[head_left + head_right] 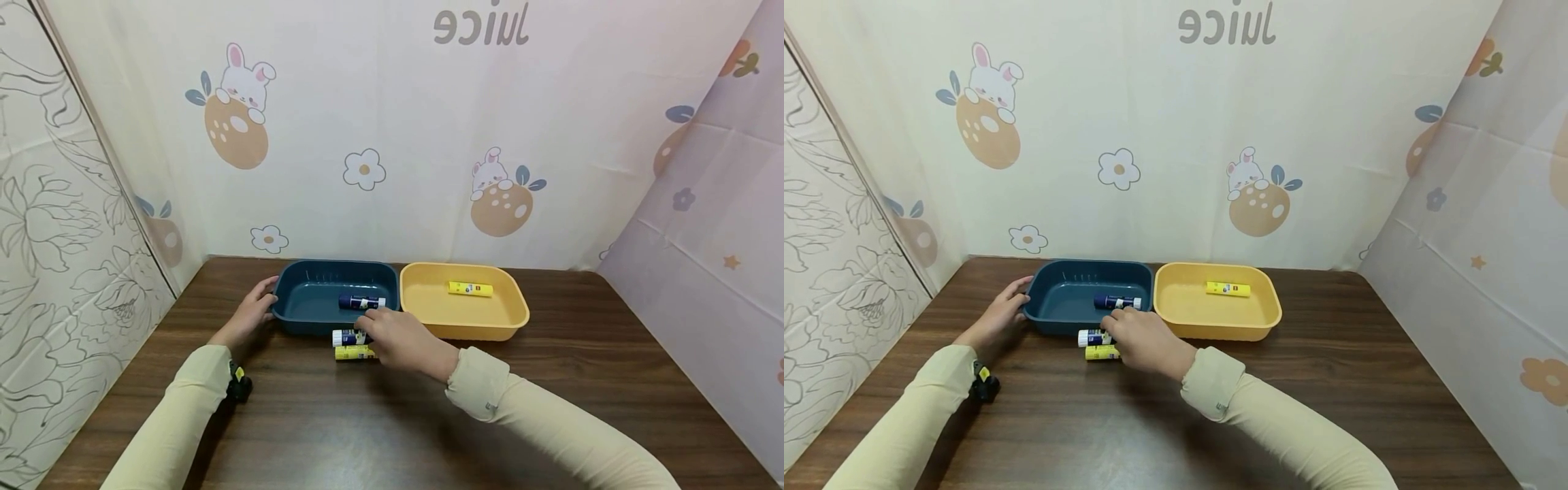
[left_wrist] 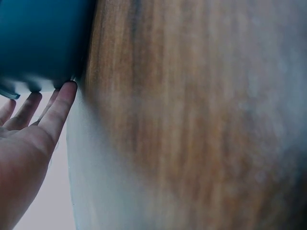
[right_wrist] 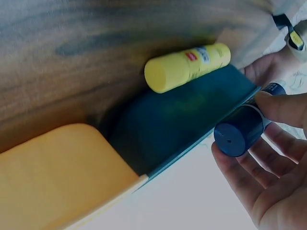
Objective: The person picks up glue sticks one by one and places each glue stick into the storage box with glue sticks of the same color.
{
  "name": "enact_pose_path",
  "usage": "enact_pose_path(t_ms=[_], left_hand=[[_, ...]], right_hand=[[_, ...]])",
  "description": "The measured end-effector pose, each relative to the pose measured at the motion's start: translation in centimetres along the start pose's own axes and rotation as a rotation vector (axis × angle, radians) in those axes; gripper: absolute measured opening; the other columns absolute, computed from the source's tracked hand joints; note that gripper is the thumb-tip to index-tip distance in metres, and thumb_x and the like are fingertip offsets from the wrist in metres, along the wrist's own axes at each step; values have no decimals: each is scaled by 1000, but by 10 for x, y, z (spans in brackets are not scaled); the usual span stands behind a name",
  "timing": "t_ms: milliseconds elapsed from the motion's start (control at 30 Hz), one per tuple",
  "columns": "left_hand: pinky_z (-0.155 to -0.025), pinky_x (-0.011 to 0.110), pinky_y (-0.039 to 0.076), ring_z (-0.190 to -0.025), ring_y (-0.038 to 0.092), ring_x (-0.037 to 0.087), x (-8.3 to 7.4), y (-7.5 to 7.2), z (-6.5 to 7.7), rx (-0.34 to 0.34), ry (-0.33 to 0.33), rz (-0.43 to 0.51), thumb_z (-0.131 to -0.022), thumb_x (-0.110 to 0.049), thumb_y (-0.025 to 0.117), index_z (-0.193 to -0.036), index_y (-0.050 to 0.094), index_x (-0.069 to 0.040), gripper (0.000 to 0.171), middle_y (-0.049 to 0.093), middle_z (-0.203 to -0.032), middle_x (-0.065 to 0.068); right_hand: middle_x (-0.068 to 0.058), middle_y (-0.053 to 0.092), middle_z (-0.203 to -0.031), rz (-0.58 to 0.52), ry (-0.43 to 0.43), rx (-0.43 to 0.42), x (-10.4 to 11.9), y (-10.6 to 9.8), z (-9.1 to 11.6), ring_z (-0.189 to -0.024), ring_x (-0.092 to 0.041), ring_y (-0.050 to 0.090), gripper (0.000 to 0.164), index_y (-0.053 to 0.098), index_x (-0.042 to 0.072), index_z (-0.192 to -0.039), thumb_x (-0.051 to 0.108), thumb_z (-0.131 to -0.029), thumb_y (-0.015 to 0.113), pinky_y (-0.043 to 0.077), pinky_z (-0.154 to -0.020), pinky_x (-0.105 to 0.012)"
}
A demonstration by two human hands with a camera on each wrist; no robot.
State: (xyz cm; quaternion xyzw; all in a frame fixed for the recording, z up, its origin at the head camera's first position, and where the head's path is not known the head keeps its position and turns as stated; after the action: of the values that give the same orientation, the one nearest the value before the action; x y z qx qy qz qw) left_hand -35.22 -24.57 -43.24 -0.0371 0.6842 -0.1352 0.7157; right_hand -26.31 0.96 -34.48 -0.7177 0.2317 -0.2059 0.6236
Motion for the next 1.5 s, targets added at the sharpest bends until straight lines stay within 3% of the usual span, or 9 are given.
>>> enact_pose_path(t_ms=[367, 933, 1300, 1500], left_hand=[[-102, 54, 33, -128, 31, 42, -4, 0, 2, -2, 12, -3, -99, -12, 32, -152, 13, -4, 56, 17, -152, 26], [-102, 55, 33, -129, 30, 42, -3, -2, 2, -11, 1, 13, -99, -13, 32, -152, 14, -4, 56, 18, -151, 26], [-99, 53, 38, -130, 31, 41, 0, 0, 0, -3, 39, -8, -99, -14, 33, -152, 14, -3, 57, 19, -150, 28], [-98, 53, 39, -130, 31, 41, 1, 1, 0, -3, 55, -11, -99, -14, 33, -152, 15, -4, 56, 20, -150, 27]], right_hand=[[-2, 64, -105, 33, 48, -37, -20, -13, -19, -89, -13, 58, 33, 62, 11, -118, 17, -86, 70, 52, -77, -25], [-4, 63, -108, 7, 120, -86, -46, -24, -59, -92, -16, 58, 34, 62, 9, -120, 11, -87, 67, 52, -77, -28], [-6, 63, -114, 3, 182, -51, -70, -10, -75, -99, -19, 60, 34, 61, 9, -121, 10, -87, 67, 52, -80, -30], [-7, 63, -113, 77, 183, -24, -75, 3, -80, -99, -20, 59, 32, 60, 9, -121, 9, -89, 65, 52, -79, -30]])
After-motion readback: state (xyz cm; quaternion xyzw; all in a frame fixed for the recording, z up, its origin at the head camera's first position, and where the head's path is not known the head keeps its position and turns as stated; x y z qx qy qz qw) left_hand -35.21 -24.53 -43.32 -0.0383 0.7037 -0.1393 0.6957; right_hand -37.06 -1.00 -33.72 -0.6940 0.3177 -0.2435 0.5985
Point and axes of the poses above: each hand's wrist, its own z-axis away from the middle knuckle, its own y-axis out of the palm, x = y × z, the point moved 7 cm from there along -z, towards the middle knuckle
